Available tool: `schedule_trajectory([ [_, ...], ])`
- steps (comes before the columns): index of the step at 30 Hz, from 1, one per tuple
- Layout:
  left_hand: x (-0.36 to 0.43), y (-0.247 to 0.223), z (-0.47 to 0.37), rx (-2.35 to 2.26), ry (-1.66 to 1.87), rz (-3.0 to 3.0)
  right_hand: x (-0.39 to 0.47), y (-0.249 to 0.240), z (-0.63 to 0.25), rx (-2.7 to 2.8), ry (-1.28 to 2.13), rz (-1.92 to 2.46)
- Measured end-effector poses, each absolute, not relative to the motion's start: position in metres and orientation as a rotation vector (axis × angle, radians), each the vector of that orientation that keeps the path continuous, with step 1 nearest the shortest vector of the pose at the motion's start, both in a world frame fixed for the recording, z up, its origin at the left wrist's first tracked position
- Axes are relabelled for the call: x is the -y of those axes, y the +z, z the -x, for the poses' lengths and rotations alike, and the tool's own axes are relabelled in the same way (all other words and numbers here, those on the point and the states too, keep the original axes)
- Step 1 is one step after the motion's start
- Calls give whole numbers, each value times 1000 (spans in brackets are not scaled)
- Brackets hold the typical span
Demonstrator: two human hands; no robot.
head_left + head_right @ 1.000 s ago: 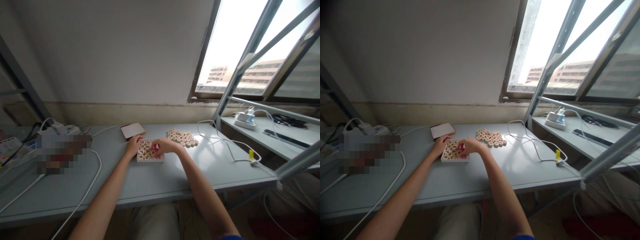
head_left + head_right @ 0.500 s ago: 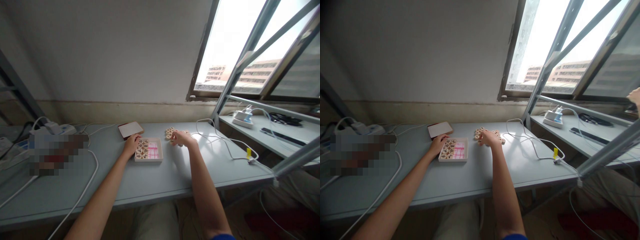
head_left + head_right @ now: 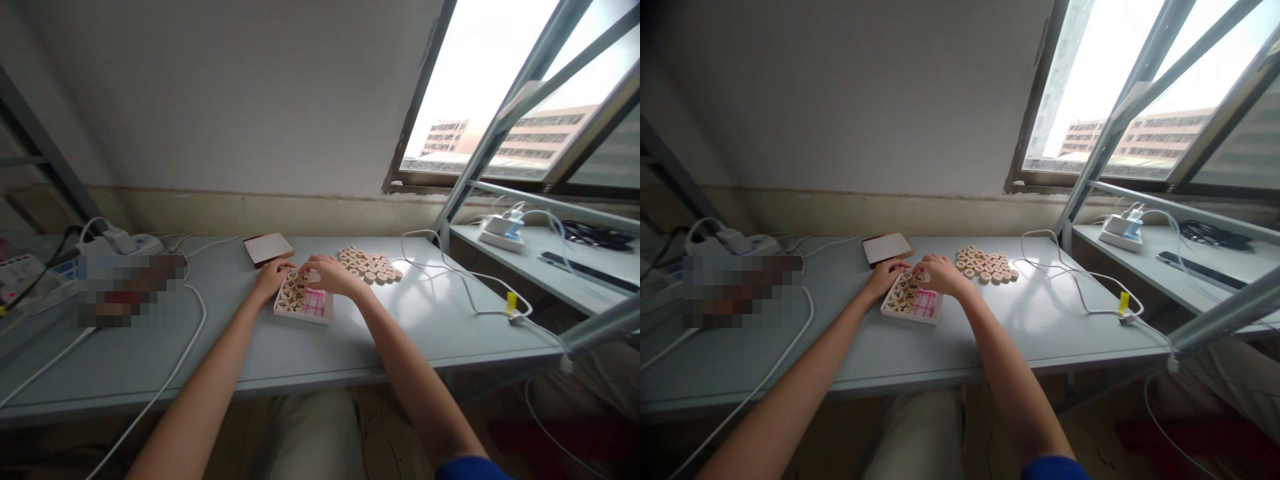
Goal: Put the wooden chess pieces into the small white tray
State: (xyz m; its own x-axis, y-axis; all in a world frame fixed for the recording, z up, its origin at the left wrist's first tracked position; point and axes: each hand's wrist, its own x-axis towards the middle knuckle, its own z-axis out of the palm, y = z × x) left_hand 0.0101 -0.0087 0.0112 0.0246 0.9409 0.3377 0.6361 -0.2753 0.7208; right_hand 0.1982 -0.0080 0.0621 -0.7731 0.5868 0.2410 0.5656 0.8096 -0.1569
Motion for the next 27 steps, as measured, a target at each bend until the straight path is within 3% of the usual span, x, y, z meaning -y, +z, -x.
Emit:
schedule_trajectory([
  [4,12,13,-11,-1546,1147,-1950,10,58,-194,2688,-40,920],
  [10,13,11,-10,-1565,1130,-1930,-1,71,-218,2567,87,982],
  [14,14,10,-11,-1573,1160,-1956,-11,77,-247,2621,202,1199],
  [20,16,11,-12,-1550,1173,-1976,-19,68,-269,2602,54,1531],
  [27,15,16,-12,-1475,1153,-1800,-8,76,-243,2629,237,1153],
])
